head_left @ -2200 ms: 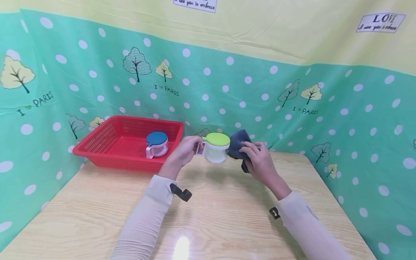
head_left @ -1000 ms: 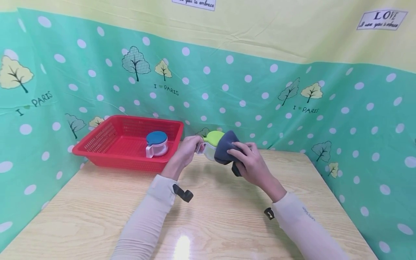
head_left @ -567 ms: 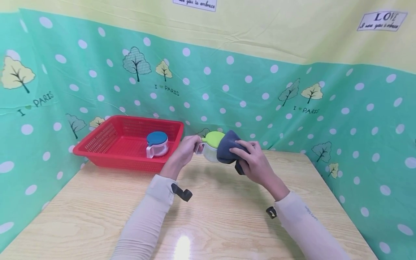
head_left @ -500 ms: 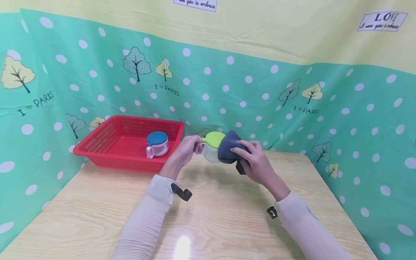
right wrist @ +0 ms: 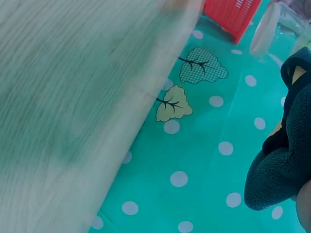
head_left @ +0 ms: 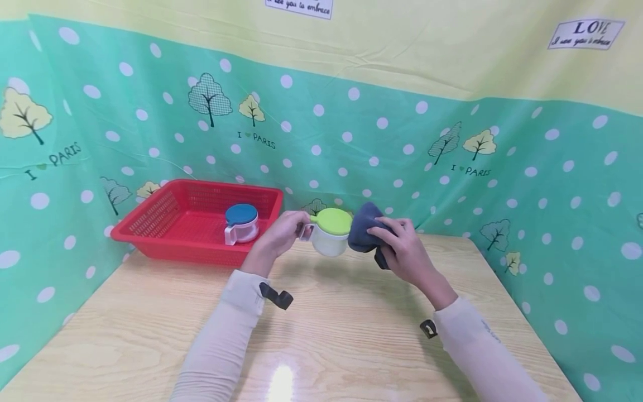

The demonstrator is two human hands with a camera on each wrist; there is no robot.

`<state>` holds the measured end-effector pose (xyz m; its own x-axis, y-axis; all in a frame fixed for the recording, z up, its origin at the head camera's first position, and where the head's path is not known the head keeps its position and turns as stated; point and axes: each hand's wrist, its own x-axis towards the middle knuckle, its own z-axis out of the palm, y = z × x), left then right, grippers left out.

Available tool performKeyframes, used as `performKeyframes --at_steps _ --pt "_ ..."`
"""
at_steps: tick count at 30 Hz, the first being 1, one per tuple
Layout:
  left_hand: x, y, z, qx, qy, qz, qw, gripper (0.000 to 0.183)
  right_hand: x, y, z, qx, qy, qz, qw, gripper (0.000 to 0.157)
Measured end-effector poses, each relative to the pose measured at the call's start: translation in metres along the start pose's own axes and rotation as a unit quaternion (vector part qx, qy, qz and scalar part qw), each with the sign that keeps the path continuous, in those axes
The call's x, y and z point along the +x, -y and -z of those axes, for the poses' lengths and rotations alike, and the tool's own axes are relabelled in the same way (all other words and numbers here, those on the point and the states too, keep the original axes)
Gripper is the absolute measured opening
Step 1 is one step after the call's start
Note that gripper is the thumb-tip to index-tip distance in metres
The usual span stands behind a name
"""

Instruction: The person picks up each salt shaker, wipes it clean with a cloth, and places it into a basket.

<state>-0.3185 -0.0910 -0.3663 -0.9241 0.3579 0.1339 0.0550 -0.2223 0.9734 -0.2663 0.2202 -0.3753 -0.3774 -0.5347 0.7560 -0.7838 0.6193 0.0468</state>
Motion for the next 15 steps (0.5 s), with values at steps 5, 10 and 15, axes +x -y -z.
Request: performKeyframes --at_steps 5,10,15 --pt "0.0 0.001 -0.001 0.013 0.005 0.0 0.9999 0.027 0.003 0.003 0.001 0.014 0.008 0.015 1.0 0.044" --pt "0.001 0.004 -0.002 0.02 0.005 -0.003 0.9998 0.028 0.006 0.007 0.001 0.016 0.01 0.024 1.0 0.045" --pt "0.002 0.005 -0.003 0.031 -0.005 -0.004 0.9995 0.028 0.007 0.011 0.001 0.016 0.012 0.026 0.999 0.045"
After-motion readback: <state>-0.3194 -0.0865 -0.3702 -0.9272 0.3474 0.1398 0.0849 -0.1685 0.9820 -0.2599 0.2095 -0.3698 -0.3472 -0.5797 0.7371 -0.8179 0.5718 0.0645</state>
